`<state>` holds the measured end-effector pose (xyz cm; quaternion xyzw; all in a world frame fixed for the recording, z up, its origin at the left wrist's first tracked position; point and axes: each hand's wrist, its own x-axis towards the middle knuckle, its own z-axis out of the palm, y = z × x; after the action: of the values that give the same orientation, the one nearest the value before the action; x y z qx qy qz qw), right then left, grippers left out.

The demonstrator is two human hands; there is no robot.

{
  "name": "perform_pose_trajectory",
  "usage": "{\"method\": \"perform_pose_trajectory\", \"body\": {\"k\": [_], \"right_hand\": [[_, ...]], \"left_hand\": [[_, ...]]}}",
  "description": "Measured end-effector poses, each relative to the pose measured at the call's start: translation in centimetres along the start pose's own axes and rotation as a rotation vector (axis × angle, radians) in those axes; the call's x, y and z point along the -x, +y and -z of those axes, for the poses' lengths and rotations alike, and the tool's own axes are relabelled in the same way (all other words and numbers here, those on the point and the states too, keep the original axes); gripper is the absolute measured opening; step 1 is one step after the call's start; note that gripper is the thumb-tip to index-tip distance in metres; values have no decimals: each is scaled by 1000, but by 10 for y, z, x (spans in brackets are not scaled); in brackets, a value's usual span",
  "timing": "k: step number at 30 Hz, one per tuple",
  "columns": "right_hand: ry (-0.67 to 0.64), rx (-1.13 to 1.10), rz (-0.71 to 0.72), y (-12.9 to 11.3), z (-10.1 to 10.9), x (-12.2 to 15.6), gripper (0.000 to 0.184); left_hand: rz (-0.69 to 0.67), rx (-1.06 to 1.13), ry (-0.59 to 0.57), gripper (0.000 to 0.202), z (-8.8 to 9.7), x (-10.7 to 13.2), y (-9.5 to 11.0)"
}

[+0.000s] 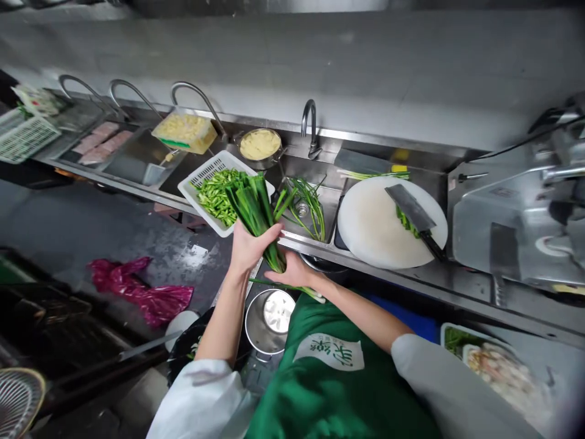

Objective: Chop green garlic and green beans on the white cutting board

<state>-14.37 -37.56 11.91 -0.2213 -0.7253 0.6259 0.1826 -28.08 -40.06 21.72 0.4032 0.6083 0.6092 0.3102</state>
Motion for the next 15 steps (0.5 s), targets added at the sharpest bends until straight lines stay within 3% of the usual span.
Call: {"method": "perform_pose_trajectory", "body": {"k": [3, 5, 8, 9, 12, 14, 15], "right_hand": [[-3, -286, 101, 15, 11, -1, 66], [147, -397, 32, 27, 26, -13, 57], [485, -178, -174, 40, 71, -47, 58], [520, -111, -196, 42, 90, -61, 59], [528, 35, -182, 38, 132, -95, 59], [425, 109, -117, 26, 132, -106, 66], [304, 132, -41, 17, 123, -107, 73]], "left_hand": [[-45, -11, 78, 31, 9, -11, 1], [-108, 9, 184, 32, 24, -16, 7], [-202, 20, 316, 33, 47, -19, 23], [-229, 15, 346, 33, 53, -19, 29], [-301, 3, 413, 31, 62, -13, 43], [-329, -7, 432, 32, 62, -9, 49], [-336, -17, 435, 34, 60, -8, 51]]}}
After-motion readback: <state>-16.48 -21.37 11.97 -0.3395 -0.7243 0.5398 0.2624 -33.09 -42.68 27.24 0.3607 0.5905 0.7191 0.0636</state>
